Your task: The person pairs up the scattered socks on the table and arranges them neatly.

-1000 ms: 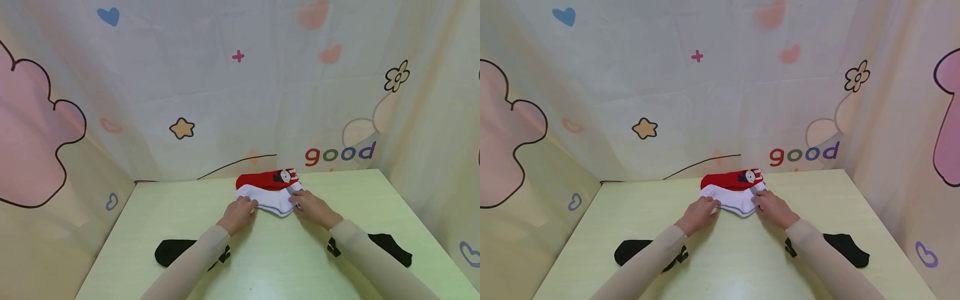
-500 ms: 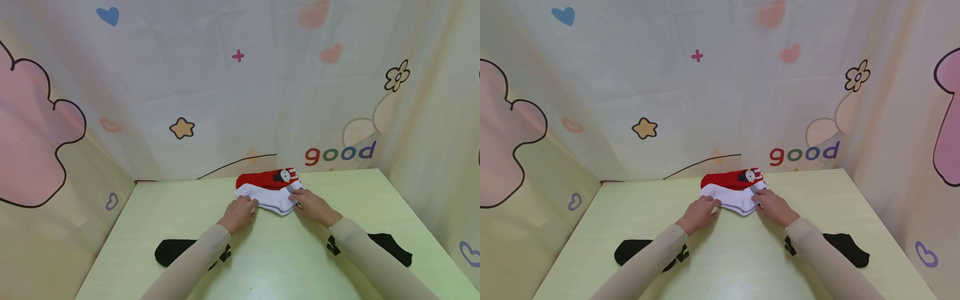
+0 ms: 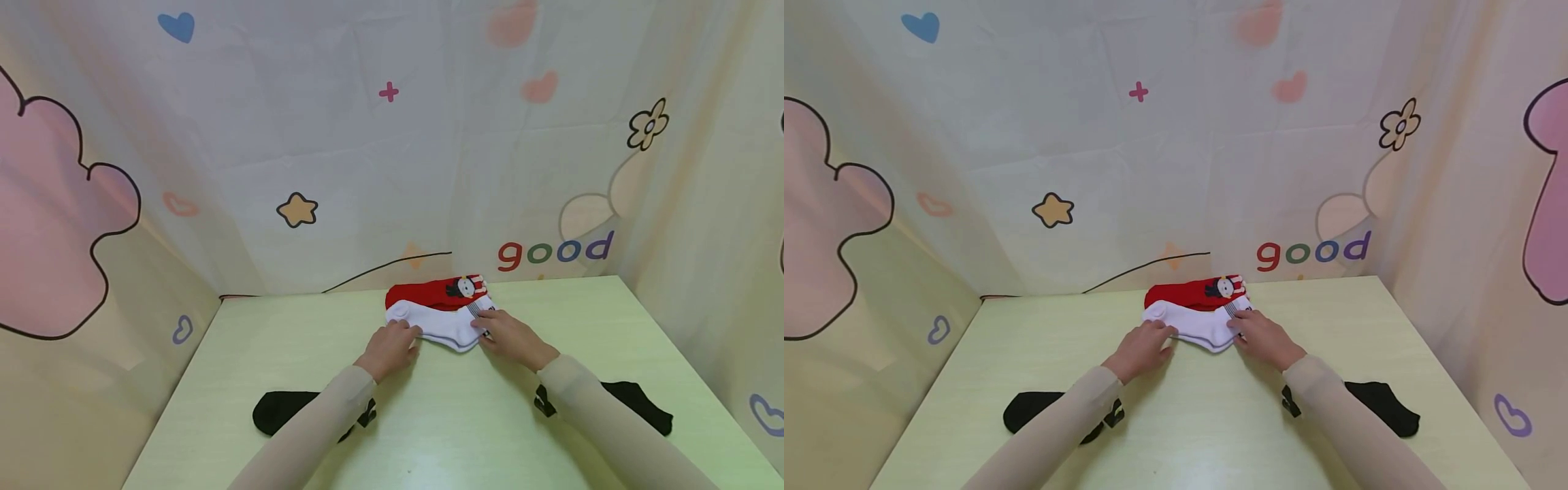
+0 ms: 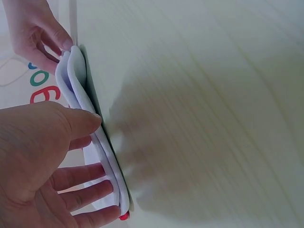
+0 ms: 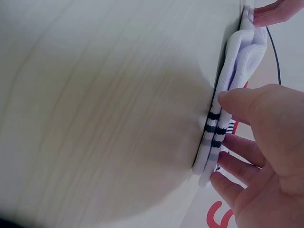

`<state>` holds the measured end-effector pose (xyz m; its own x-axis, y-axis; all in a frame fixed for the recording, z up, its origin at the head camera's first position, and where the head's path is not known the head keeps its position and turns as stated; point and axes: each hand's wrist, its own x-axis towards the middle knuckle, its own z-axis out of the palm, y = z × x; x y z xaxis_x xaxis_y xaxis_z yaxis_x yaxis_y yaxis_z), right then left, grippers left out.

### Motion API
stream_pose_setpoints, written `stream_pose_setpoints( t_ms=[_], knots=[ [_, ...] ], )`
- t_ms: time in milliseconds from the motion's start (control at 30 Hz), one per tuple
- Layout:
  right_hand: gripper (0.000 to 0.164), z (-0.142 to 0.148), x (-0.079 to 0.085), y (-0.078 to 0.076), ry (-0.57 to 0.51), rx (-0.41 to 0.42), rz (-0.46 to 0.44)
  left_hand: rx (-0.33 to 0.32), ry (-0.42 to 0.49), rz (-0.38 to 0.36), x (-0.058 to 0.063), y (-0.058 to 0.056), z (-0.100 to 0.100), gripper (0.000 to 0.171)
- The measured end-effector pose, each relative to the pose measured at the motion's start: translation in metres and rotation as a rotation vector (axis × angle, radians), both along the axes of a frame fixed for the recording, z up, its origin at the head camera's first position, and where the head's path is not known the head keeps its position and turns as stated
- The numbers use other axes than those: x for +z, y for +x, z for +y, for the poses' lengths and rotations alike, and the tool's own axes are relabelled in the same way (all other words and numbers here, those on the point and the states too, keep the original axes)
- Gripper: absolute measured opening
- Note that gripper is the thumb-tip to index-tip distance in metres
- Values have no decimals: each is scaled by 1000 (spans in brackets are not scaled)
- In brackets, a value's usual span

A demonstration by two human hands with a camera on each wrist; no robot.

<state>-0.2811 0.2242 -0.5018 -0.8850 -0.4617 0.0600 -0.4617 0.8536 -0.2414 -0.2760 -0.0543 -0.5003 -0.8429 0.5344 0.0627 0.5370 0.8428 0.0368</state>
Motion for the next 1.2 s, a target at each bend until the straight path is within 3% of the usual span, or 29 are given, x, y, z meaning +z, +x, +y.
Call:
stream_pose_setpoints(
  t_ms=[267,533,833,1200],
  knots=[
    [38,0,2,1,6,9,2,7,-15,-18,0,-1,0,33],
    [48,-1,6,4,14,12,6,-19,48,-36,1,-2,-8,37],
    [73,-5,8,11,-29,54,46,0,168,-54,11,8,-33,55],
    [66,-25,11,19,-61,135,131,32,247,-56,21,19,-66,63]
  ],
)
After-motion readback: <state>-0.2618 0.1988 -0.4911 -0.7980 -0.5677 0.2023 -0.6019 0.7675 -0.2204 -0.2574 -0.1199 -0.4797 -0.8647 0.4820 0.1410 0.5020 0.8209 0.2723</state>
